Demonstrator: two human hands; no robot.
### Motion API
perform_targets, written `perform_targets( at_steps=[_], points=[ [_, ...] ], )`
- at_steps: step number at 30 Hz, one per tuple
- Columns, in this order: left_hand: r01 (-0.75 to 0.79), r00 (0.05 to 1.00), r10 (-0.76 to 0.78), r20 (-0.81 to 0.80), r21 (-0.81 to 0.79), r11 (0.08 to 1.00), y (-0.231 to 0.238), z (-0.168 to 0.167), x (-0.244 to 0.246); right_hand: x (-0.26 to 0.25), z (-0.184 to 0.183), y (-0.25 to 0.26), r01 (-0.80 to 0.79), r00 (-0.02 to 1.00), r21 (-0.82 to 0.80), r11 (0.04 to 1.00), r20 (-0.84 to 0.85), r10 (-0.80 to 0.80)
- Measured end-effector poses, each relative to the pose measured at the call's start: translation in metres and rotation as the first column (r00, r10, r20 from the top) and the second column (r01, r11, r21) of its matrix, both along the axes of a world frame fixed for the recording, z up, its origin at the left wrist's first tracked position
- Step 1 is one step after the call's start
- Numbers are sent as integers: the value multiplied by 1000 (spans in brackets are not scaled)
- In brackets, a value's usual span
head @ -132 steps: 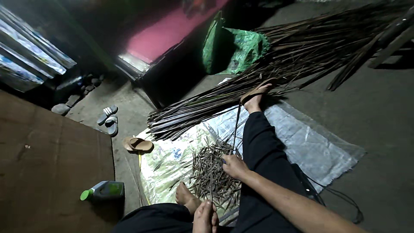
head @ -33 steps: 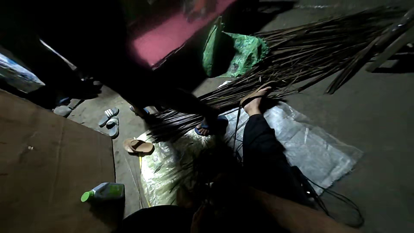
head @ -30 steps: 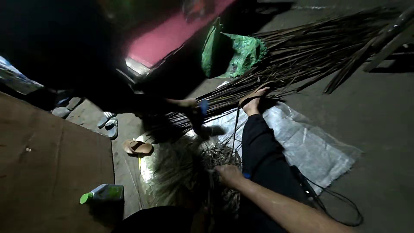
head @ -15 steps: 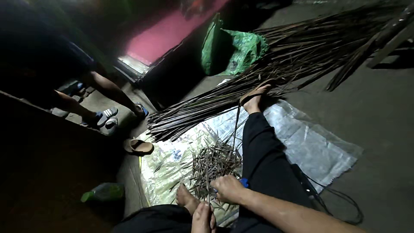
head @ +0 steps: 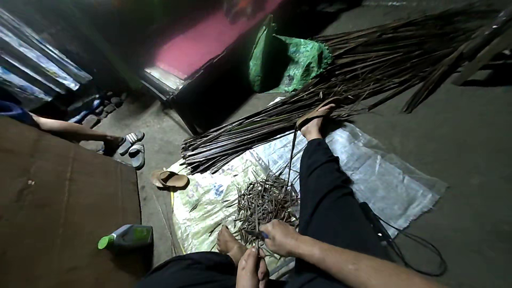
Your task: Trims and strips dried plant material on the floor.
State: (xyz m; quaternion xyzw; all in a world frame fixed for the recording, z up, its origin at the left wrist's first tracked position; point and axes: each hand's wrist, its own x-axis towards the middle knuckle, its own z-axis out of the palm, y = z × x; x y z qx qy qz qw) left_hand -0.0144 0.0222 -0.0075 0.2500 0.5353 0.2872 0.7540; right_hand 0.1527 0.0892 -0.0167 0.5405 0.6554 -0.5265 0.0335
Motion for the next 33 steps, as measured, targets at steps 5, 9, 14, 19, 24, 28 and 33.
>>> perform_targets(
  at_steps=[5,9,14,19,24,28,33],
  points=[
    [-18,978,37,204,-95,995,-1,0,-5,-2,-5,5,-102,991,113,988,93,92],
    [14,972,11,233,-104,994,-3,1,-8,16,-13,24,-14,970,124,992,243,-17],
    [74,983,-62,173,-67,995,-5,4,-8,48,-18,45,455,883,39,890,111,-456],
    [81,984,-65,166,-92,992,0,0,-3,31,-20,29,632,554,-496,596,-249,-794],
    [121,982,-109,154,-69,990,-5,-3,-5,32,-14,43,693,476,-434,575,-323,-818],
    [33,987,-15,160,-109,993,-3,-7,-6,34,-10,27,548,788,-100,831,-272,-552],
    [-46,988,65,137,-138,989,0,-6,-2,2,1,-11,-87,993,111,990,-67,94]
  ],
)
